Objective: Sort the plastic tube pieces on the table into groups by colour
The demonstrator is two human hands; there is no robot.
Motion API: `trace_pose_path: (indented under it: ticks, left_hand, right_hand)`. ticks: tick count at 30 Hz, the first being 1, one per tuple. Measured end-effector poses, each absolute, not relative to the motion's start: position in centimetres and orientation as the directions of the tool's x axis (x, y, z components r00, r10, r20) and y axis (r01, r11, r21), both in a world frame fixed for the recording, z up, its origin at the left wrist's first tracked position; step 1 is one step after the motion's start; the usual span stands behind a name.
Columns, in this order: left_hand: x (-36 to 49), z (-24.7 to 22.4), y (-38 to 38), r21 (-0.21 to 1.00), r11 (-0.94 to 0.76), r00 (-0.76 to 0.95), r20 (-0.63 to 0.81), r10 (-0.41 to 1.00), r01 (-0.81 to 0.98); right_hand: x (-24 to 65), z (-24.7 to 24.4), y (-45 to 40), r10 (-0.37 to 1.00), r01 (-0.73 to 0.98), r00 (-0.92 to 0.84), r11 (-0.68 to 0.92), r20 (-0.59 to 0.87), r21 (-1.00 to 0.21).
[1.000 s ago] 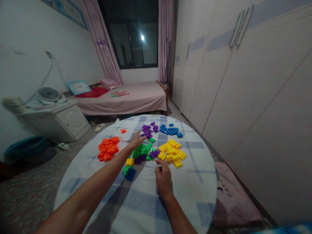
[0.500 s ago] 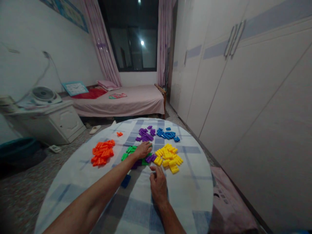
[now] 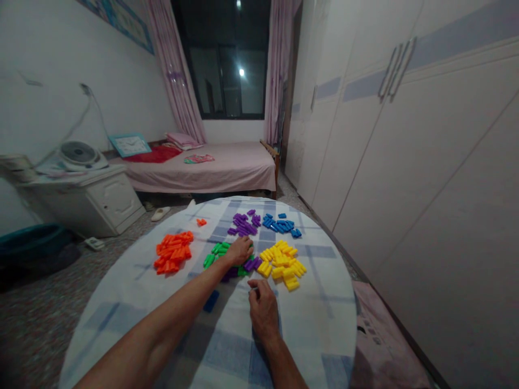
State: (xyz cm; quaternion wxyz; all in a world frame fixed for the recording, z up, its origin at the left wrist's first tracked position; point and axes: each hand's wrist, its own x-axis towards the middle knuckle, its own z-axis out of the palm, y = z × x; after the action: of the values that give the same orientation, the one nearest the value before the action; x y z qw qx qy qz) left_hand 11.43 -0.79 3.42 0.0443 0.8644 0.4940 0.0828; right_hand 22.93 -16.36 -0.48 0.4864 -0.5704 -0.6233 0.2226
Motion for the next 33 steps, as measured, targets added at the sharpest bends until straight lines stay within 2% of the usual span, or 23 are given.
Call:
trace_pose_path:
  ticks: [8, 13, 18, 23, 30, 33]
  left_hand:
    - [9.6, 3.9, -3.7, 0.154, -0.479, 0.470, 0.091, 0.878, 0.864]
    - [10.8, 5.6, -5.7, 0.165, -0.560, 0.541, 0.144, 0.828, 0.812]
    - [13.0, 5.8, -6.9, 0.139, -0.567, 0.569, 0.028, 0.822, 0.812]
    - [14.0, 4.7, -6.9, 0.139, -0.545, 0.548, 0.019, 0.836, 0.827]
    - [12.5, 5.8, -6.6, 0.243, -0.466, 0.462, 0.075, 0.884, 0.851]
    - [9.7, 7.3, -7.0, 0.329, -0.437, 0.404, 0.167, 0.899, 0.837]
  right_hand:
    - [22.8, -0.6, -16.2, 0.938, 0.500, 0.099, 0.242, 0.332, -0.832]
    - [22.8, -0.8, -16.1, 0.925, 0.519, 0.090, 0.274, 0.370, -0.810]
    - [22.9, -0.9, -16.1, 0.911, 0.570, 0.093, 0.283, 0.403, -0.771]
    - [23.0, -0.8, -16.1, 0.919, 0.565, 0.070, 0.284, 0.388, -0.774]
    - [23.1, -0.4, -16.5, 0.931, 0.525, 0.047, 0.285, 0.362, -0.802]
    - [23.1, -0.1, -16.6, 0.943, 0.516, 0.036, 0.265, 0.330, -0.815]
